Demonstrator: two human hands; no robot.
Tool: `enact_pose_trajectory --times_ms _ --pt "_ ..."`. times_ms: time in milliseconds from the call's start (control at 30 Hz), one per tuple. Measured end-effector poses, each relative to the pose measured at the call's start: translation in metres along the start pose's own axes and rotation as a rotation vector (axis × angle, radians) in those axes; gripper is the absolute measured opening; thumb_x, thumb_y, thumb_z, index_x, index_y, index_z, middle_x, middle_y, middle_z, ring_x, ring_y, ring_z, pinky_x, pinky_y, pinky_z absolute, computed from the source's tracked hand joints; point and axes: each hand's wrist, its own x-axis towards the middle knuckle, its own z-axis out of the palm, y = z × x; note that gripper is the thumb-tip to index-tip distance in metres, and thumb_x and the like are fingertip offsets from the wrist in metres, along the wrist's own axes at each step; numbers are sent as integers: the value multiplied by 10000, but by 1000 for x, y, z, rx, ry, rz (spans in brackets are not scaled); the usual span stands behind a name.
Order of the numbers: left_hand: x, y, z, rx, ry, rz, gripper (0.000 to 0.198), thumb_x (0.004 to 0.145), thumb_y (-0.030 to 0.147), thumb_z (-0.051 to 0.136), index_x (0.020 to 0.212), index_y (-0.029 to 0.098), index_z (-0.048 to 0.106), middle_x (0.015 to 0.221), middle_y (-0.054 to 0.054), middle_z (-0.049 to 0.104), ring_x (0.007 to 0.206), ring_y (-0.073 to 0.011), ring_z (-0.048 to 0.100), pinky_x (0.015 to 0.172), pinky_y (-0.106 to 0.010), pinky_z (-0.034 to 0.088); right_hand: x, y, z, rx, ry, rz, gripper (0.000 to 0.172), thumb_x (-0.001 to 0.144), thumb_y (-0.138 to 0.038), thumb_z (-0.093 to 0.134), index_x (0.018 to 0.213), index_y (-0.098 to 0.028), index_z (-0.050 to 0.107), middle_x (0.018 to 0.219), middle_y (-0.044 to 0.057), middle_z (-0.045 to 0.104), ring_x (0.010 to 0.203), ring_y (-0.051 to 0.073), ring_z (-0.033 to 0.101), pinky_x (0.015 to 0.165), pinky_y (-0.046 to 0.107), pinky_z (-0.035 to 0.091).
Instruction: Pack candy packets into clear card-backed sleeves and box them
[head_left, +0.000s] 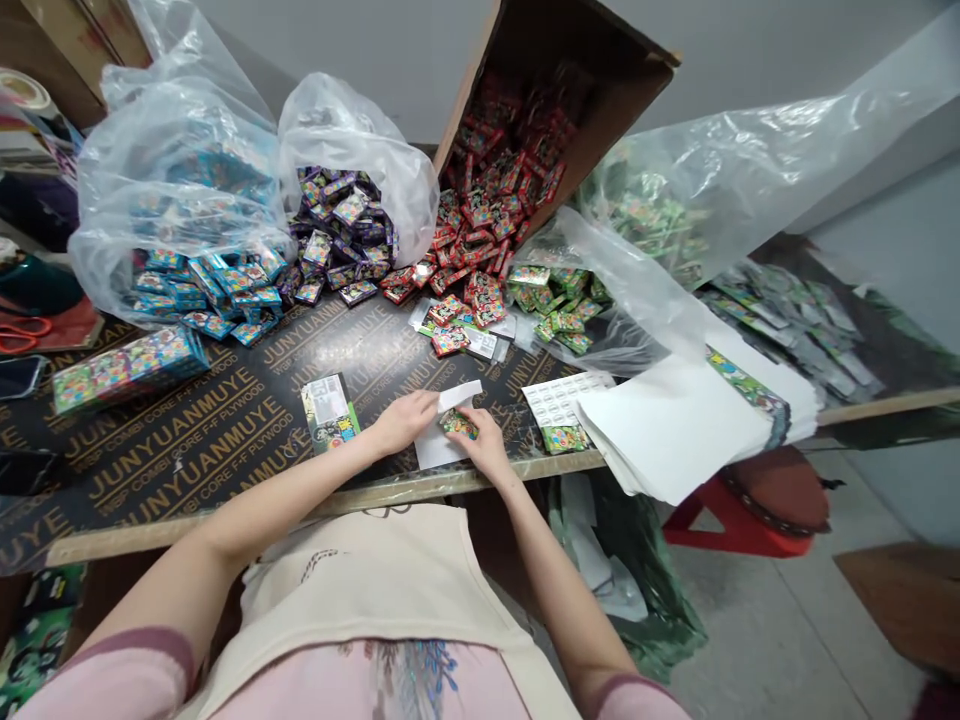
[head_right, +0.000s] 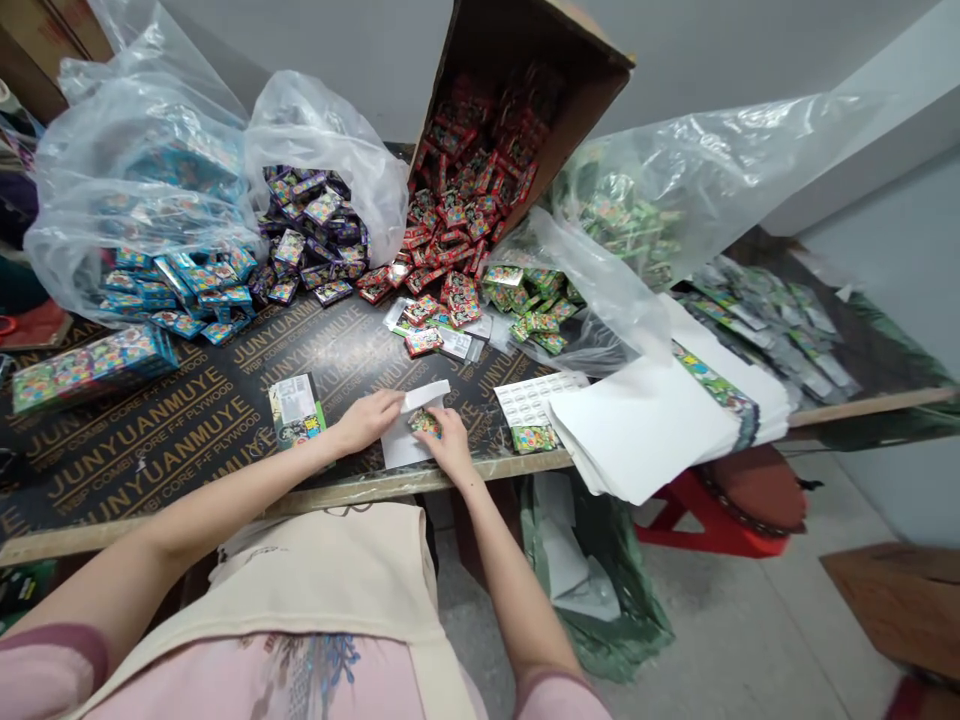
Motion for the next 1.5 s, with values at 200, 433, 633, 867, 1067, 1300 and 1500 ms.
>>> enact_pose_trajectory --times_ms 200,433,633,867,1067,1300,1500 --pt "-24 8 20 15 -39 180 159 896 140 489 857 125 643 1285 -151 573 1227 -270 489 1066 -483 374 29 6 -20 466 113 379 435 761 -602 520 949 -209 535 634 -27 598 551 146 577 563 288 497" --pt "-2 4 7 -311 51 -373 352 769 360 689 1053 156 652 1203 -129 612 1094 -252 552 958 -388 433 47 -5 -8 489 -70 279 515 539 -296 737 1022 -161 620 590 -52 613 524 122 540 552 245 442" --pt "22 2 -1 -416 -128 -582 156 712 281 732 814 163 722 765 -43 687 738 -183 611 700 -270 446 42 -13 -22 646 -202 388 502 483 -290 807 954 -149 708 675 6 701 569 140 605 605 275 486" --pt "23 8 -12 -481 -131 -538 141 755 288 680 789 166 742 654 -27 672 633 -154 564 607 -237 375 40 -16 -34 488 -203 344 370 508 -326 800 830 -154 737 722 49 730 614 179 630 627 303 493" --pt "19 2 -13 -532 -116 -481 187 815 256 581 781 160 739 637 -22 660 613 -135 537 620 -230 374 42 -11 -27 82 -8 83 238 659 -429 700 694 -195 725 683 37 641 682 184 561 656 318 446" --pt "12 -18 -11 -695 18 -653 144 645 182 705 774 119 705 695 -8 669 646 -127 550 623 -223 414 40 -19 -33 -204 -31 -32 301 752 -426 651 939 -191 677 900 87 617 846 234 555 771 365 421" --pt "12 -37 -5 -766 -15 -828 56 622 166 705 638 117 681 505 27 582 508 -96 520 516 -197 417 2 -16 -28 -446 -363 -239 724 683 -339 728 1333 -198 440 1142 127 616 1000 292 556 860 424 386"
